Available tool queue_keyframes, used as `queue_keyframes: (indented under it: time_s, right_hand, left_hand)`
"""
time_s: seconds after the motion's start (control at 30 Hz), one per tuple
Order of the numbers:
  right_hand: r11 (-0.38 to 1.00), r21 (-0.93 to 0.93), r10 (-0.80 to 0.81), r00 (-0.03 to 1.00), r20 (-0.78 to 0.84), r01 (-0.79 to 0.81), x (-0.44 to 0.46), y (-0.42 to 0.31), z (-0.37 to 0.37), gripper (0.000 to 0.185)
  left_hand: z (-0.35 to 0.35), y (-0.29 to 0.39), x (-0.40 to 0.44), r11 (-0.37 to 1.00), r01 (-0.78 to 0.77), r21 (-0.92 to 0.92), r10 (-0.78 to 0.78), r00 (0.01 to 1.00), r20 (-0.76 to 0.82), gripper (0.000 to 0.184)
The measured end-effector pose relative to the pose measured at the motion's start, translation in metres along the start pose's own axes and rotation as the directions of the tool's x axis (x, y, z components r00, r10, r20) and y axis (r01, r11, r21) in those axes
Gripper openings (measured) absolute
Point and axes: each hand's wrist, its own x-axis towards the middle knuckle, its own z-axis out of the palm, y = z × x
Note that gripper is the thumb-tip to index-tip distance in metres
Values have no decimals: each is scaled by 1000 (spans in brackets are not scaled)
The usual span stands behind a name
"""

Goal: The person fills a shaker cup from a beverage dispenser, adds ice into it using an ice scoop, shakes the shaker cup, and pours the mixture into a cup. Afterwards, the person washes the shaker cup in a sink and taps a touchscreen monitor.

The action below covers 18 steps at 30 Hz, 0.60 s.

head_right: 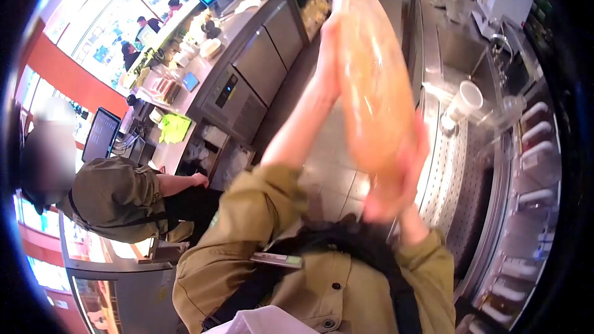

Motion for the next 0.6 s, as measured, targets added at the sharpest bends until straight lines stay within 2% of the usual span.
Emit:
queue_keyframes:
  time_s: [0.03,0.07,0.1,0.13,0.17,0.23,0.27,0.3,0.33,0.37,0.4,0.47,0.5,0.53,0.6]
  right_hand:
    - [963,-180,-159,961,226,202,0,1,-1,92]
    - [990,-96,-91,987,134,104,-6,-12,6,100]
    - [987,-115,-87,973,214,114,-11,-11,3,99]
    - [984,-127,-83,955,283,123,-25,-6,-1,98]
    - [974,-138,-128,937,324,180,-21,2,-2,96]
    - [936,-155,-241,898,369,315,-10,17,-5,91]
    - [912,-170,-290,881,373,373,-8,20,-4,89]
    - [913,-208,-258,891,375,351,-8,14,-4,89]
    - [912,-245,-225,899,375,330,-8,8,-2,89]
    - [908,-282,-192,907,376,309,-7,1,0,89]
    - [817,-312,-285,810,512,485,-12,-1,-3,98]
    - [733,-292,-365,717,594,615,-4,5,1,101]
    - [758,-265,-380,734,562,595,3,8,5,95]
    - [792,-244,-377,763,526,559,4,8,10,89]
    - [910,-226,-242,887,393,348,7,9,13,85]
  left_hand:
    - [-5,-7,-11,999,52,-11,-53,998,-42,70]
    - [-8,-9,-16,996,88,-20,-89,993,-72,70]
    - [-10,-3,-10,994,105,-11,-106,991,-80,69]
    - [6,3,-29,973,-213,92,210,977,41,69]
    - [5,-4,-31,935,-354,-34,355,934,40,68]
    - [-12,2,-23,964,-264,46,261,964,56,69]
    - [-12,3,-16,992,-117,51,119,992,-34,68]
    - [-13,7,-2,999,23,43,-18,993,-120,68]
    - [-28,0,13,999,49,-9,-50,992,-112,68]
    - [-21,3,0,999,-32,37,36,993,-109,69]
    - [-14,11,-13,986,-132,100,140,987,-77,69]
    - [-10,14,-24,978,-203,43,205,978,-39,72]
    - [-9,16,-29,971,-237,12,237,971,-20,73]
    - [-13,18,-16,987,-157,35,159,985,-68,74]
    - [-27,17,4,997,30,68,-17,983,-184,76]
